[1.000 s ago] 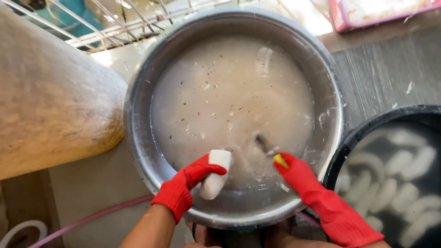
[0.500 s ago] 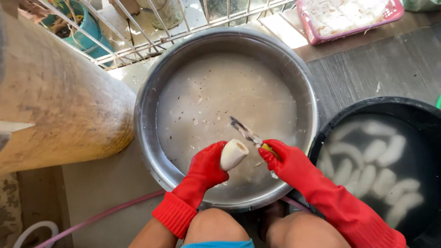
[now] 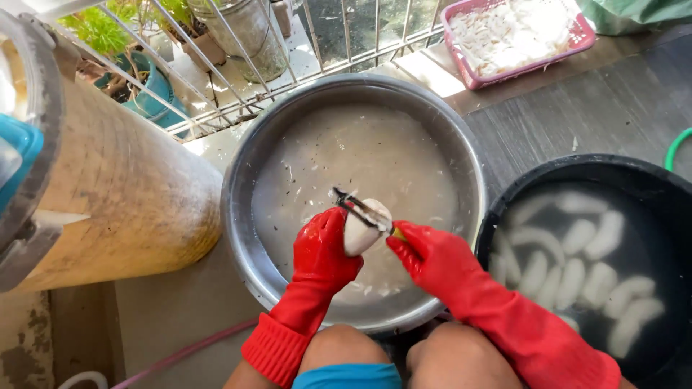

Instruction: Peeling white root vegetables using a handheld peeler over a large basin of water.

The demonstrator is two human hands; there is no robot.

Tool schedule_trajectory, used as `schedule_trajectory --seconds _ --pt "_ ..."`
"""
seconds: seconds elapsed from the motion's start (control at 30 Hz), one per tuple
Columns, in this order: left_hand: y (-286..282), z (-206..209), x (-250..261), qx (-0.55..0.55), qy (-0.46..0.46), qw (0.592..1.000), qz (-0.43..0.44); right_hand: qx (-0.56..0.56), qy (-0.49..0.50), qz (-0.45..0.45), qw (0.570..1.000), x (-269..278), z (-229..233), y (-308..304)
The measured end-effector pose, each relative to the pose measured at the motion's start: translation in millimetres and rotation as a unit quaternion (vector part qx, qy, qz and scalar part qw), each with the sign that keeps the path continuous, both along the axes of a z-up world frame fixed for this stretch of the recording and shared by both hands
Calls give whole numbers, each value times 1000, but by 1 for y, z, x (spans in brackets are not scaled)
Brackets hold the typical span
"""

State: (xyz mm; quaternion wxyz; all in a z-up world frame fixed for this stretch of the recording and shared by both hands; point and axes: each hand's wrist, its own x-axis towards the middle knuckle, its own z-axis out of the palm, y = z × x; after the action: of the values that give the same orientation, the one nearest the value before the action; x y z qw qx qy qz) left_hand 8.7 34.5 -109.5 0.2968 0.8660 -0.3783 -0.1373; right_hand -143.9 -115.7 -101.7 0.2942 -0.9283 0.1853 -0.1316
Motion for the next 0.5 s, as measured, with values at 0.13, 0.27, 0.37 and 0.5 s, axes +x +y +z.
schedule_trajectory --seconds 0.13,0.27,0.37,0.5 --pt "5 13 -5 -106 -35 994 6 11 137 -72 988 -4 -29 -35" --pt "8 -8 -1 -104 -117 988 -1 52 62 -72 994 -9 -3 -20" --pt "5 -30 -2 -108 -160 981 8 23 29 -12 999 5 16 8" --pt "13 -2 -5 -147 -165 975 3 -7 171 -53 984 1 -16 -33"
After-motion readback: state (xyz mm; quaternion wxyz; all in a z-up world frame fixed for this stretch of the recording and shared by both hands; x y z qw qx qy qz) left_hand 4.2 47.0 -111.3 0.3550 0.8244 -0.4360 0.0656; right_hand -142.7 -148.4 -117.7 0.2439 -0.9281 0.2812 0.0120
